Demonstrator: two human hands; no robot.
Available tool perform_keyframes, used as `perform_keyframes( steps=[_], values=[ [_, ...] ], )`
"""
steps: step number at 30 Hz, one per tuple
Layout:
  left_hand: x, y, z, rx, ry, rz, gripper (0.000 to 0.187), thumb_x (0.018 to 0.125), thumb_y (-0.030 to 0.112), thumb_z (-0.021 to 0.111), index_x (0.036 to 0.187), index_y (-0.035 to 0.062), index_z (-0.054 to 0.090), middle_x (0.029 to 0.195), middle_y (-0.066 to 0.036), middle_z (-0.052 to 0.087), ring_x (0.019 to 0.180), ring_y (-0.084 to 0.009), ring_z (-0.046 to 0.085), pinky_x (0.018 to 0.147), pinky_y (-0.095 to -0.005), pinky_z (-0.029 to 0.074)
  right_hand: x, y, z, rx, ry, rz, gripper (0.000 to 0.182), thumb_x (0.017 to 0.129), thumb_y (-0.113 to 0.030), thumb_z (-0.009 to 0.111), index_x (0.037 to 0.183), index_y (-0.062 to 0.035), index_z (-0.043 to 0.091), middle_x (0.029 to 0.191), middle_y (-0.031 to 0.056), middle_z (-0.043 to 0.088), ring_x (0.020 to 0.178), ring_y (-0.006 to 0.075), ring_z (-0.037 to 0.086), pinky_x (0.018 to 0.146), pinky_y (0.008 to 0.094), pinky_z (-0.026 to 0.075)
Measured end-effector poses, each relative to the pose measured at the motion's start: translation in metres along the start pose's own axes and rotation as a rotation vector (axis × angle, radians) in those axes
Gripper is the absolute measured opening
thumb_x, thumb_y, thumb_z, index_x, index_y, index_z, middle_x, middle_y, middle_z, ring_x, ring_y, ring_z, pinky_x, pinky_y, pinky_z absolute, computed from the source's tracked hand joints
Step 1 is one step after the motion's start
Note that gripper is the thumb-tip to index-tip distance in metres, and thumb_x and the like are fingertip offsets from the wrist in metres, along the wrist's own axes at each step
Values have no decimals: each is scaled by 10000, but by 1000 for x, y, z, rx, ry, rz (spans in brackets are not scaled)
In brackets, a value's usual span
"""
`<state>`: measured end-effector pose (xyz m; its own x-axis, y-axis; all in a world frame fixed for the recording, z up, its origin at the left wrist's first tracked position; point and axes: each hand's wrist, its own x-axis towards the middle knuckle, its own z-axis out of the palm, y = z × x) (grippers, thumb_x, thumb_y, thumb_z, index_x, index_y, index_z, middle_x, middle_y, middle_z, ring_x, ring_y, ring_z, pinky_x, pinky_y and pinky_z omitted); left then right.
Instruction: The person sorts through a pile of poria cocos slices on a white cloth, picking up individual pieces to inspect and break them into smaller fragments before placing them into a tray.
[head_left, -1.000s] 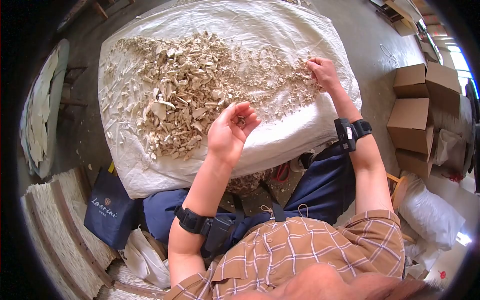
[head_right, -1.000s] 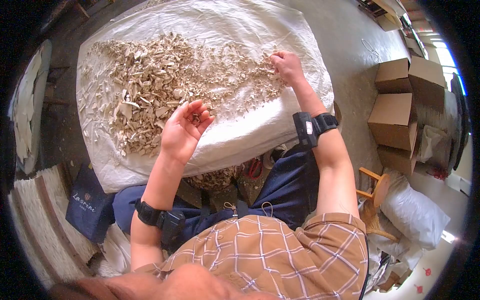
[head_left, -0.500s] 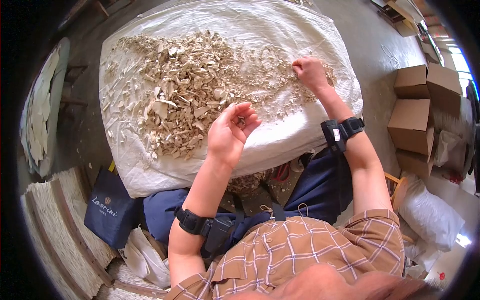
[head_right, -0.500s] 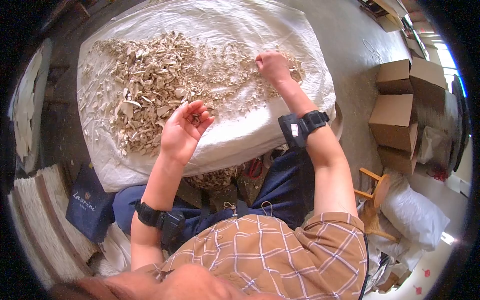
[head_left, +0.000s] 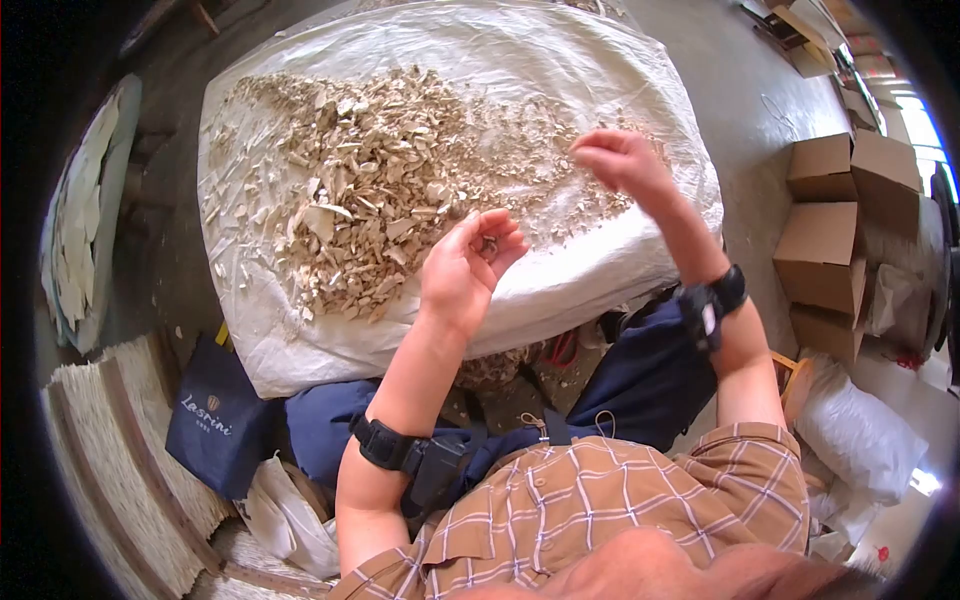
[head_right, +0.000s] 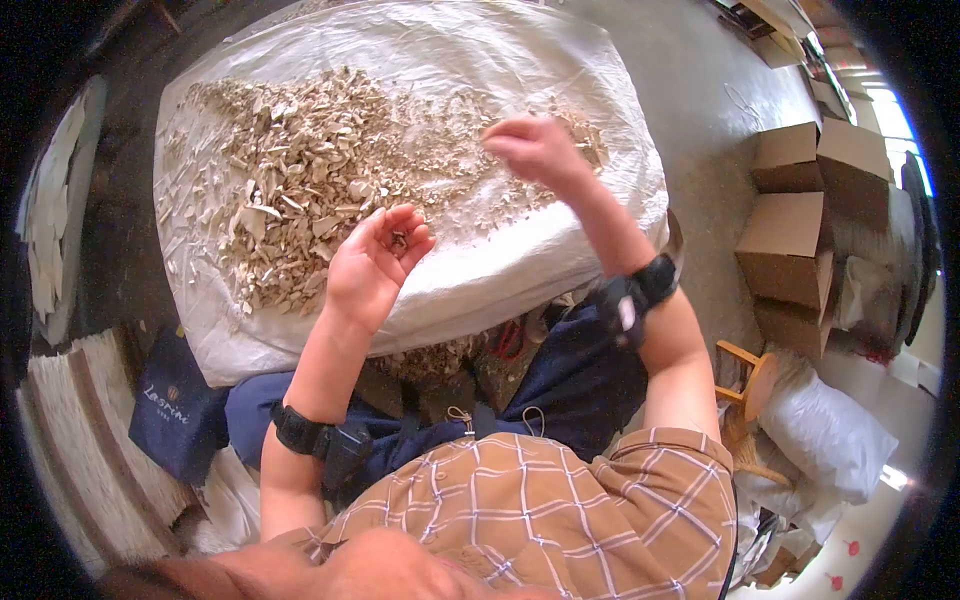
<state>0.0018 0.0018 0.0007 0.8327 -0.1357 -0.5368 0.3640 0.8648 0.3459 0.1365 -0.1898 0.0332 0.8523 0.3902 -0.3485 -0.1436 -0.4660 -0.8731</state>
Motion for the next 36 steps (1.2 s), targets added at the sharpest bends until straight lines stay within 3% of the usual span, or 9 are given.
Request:
perform_keyframes(
  steps=[5,7,11,16,19,22,26,33,36],
  values=[
    [7,-11,-4,-6,-19,-43,259,898,166,346,998,-23,492,959,-107,540,887,-203,522,863,-354,410,-37,-6,74,-335,-79,-740,97,677,-65,596,772,-80,612,706,76,561,645,227,577,553,320,473],
    [8,-12,-8,-25,-32,-52,263,902,167,332,1010,-16,486,962,-99,540,893,-190,519,854,-342,409,-48,-5,85,-604,-132,-754,139,673,-24,580,806,-61,598,810,67,566,679,248,573,568,307,471],
    [3,-10,-1,-43,-25,-31,280,908,179,315,1004,-24,482,953,-97,538,873,-186,519,856,-344,410,-45,-4,72,-366,-137,-805,144,688,-16,567,808,-89,598,799,61,555,696,232,579,568,302,474],
    [3,-5,-4,16,8,25,262,892,183,372,949,-44,489,930,-125,515,864,-222,516,843,-365,434,-12,39,4,-957,256,-335,269,714,12,441,940,-56,570,881,99,545,857,237,542,745,342,456],
    [3,-4,-1,11,9,29,263,892,187,373,950,-42,489,925,-118,513,849,-217,517,846,-369,431,-3,71,-23,-1004,380,-393,276,712,-15,513,976,-70,571,948,68,525,984,230,480,809,347,429],
    [1,-3,2,-11,0,13,257,891,187,378,945,-37,492,911,-111,514,836,-213,517,843,-369,432,-5,76,-39,-1002,152,-279,184,710,-34,537,867,-88,617,924,59,530,954,225,499,804,335,430],
    [-1,2,2,-8,-10,21,243,888,185,384,934,-22,501,897,-101,517,830,-203,515,834,-361,434,-5,75,-55,-1117,216,-240,55,703,-82,572,725,-65,619,815,88,554,776,256,552,692,335,448],
    [-9,31,-3,-119,-78,79,229,885,184,389,920,-1,520,878,-94,535,818,-196,515,787,-345,441,-1,64,-33,-733,38,-322,94,691,-92,571,762,-95,632,832,89,566,785,255,558,718,336,451],
    [-16,43,-2,-154,-72,129,228,886,178,387,926,-5,519,869,-97,534,815,-201,514,798,-350,433,2,63,-30,-946,106,-280,110,712,-91,559,802,-102,622,865,83,561,818,247,558,741,349,450]
  ],
)
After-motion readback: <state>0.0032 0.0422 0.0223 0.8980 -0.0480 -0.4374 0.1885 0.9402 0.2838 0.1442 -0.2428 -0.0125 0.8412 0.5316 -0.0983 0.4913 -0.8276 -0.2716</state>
